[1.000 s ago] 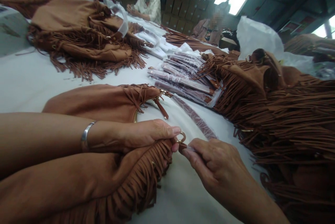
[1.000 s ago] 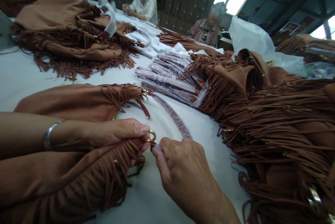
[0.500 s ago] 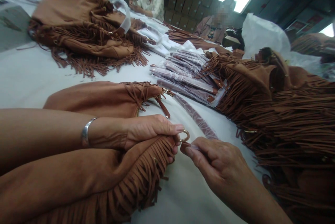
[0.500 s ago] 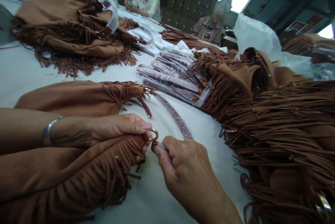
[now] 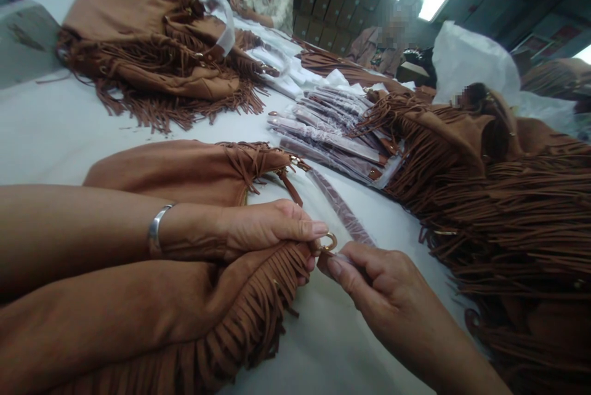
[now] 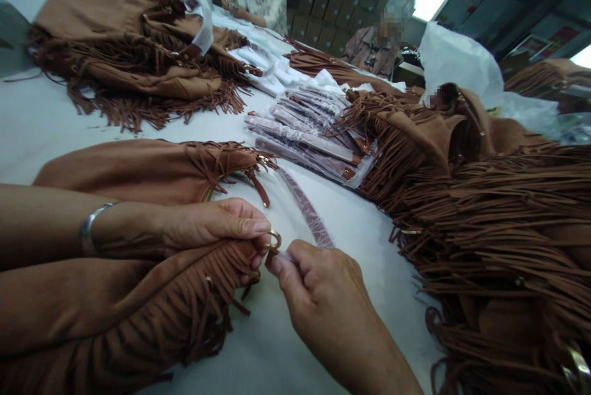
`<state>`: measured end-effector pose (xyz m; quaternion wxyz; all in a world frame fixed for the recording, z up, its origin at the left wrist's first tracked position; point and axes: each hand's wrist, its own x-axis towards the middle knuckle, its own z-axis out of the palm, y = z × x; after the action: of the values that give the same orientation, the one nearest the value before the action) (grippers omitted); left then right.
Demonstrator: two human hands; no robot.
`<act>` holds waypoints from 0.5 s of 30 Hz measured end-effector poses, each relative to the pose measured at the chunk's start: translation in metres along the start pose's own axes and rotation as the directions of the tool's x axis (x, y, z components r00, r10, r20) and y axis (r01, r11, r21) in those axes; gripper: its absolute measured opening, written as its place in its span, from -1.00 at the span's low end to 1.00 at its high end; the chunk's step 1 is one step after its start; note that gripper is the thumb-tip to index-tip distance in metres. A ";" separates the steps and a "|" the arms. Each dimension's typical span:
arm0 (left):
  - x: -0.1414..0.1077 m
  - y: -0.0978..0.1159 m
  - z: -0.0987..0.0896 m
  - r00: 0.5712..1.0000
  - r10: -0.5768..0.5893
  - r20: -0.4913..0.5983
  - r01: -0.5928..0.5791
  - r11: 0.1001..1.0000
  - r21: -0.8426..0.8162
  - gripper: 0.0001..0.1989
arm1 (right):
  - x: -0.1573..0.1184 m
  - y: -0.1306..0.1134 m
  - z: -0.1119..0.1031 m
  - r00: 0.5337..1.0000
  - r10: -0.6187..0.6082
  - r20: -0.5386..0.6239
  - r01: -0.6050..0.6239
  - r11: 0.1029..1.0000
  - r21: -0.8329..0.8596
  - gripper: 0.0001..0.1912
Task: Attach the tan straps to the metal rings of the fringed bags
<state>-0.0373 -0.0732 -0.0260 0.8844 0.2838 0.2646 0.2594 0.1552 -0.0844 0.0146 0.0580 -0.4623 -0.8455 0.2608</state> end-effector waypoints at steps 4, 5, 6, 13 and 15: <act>0.002 0.001 -0.005 1.000 -0.019 0.018 0.020 1.000 -0.006 -0.67 | 0.002 0.002 -0.001 0.997 0.080 0.015 -0.081 0.985 0.151 -0.64; 0.002 0.002 -0.005 1.000 -0.018 0.009 0.018 1.000 -0.010 -0.67 | 0.003 0.004 -0.001 0.994 0.112 -0.002 -0.108 0.968 0.227 -0.65; 0.002 0.003 -0.005 1.000 -0.014 -0.002 0.014 1.000 -0.016 -0.68 | 0.005 0.006 -0.002 0.989 0.147 -0.023 -0.133 0.941 0.310 -0.66; -0.001 0.003 0.000 0.999 0.005 0.042 -0.003 0.999 -0.046 -0.73 | 0.014 0.019 0.003 0.963 0.267 -0.041 -0.145 0.637 0.757 -0.70; -0.001 0.002 0.000 0.999 -0.005 0.041 0.006 1.000 -0.019 -0.72 | 0.015 0.013 0.008 0.970 0.234 -0.068 -0.103 0.647 0.755 -0.74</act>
<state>-0.0385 -0.0725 -0.0239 0.8931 0.2797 0.2448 0.2535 0.1540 -0.0697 -0.0010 0.2846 -0.4937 -0.6099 0.5506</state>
